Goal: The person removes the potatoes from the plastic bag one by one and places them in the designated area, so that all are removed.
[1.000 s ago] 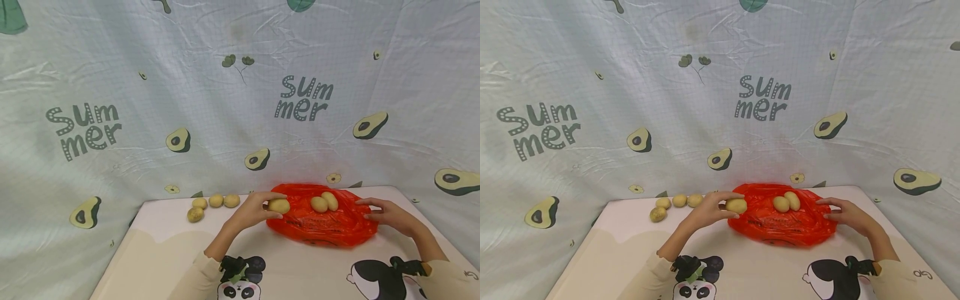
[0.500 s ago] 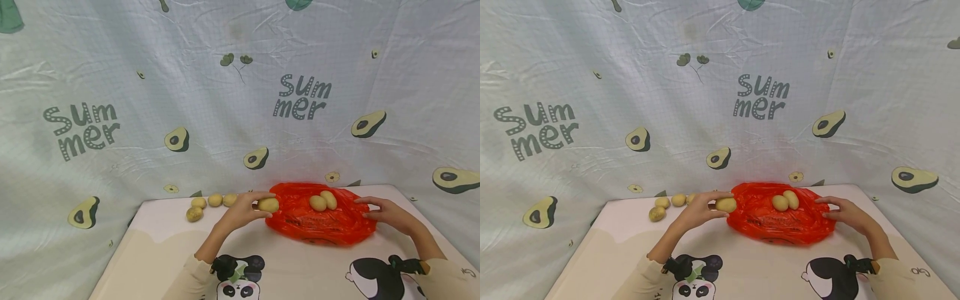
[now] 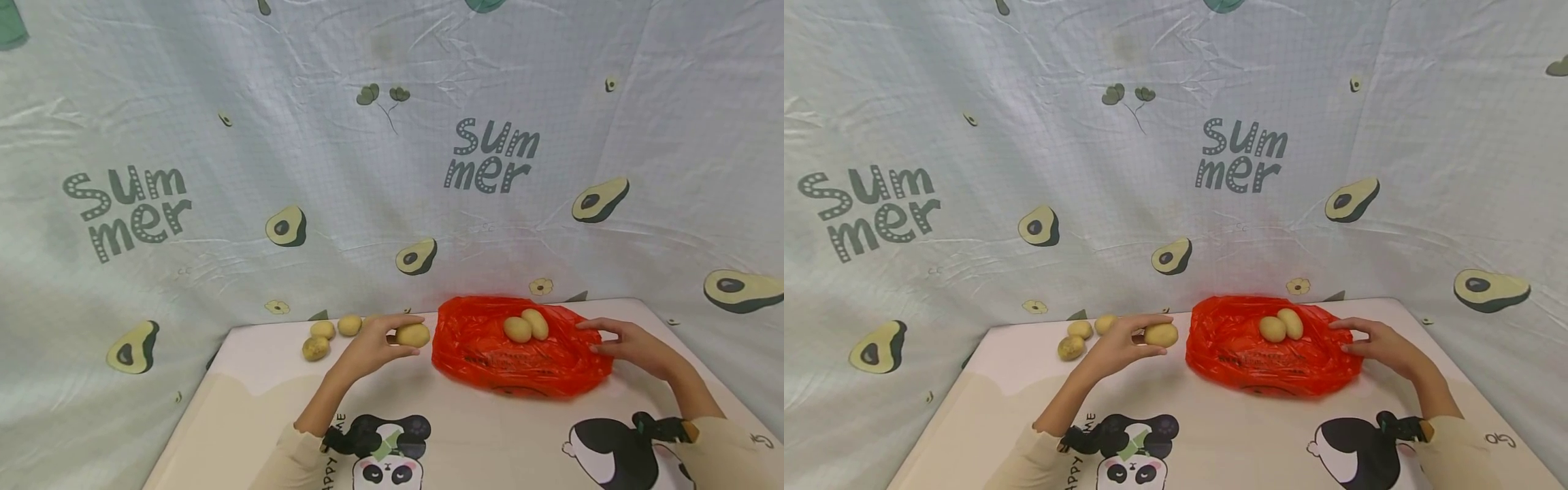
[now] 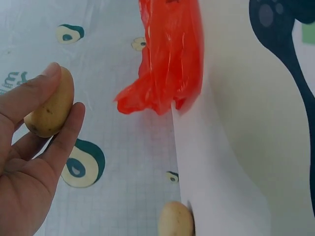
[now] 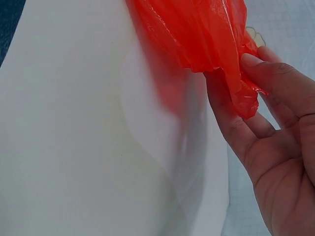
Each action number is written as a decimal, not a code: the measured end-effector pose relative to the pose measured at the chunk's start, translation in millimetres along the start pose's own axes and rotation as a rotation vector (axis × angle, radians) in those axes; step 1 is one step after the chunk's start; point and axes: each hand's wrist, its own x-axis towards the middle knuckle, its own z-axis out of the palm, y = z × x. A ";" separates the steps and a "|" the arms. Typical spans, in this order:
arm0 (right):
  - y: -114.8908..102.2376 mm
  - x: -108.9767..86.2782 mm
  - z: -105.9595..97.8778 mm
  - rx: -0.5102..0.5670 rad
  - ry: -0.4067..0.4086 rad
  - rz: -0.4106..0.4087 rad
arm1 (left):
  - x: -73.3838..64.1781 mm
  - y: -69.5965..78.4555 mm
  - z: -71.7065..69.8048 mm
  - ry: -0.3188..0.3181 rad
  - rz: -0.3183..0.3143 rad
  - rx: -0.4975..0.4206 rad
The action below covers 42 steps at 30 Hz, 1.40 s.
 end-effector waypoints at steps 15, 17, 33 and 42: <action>-0.7 0.9 -4.1 0.000 -0.031 -0.002 | -24.4 -18.8 -17.2 0.051 -0.053 -0.012; -1.1 0.6 -4.2 0.006 -0.032 0.001 | -26.5 -20.3 -19.1 0.056 -0.053 -0.017; -0.6 0.6 -4.8 0.000 -0.039 0.000 | -35.5 -32.4 -33.3 0.078 -0.068 -0.012; -0.3 -0.2 -5.5 0.016 -0.043 -0.006 | -41.4 -38.9 -43.4 0.074 -0.084 0.019</action>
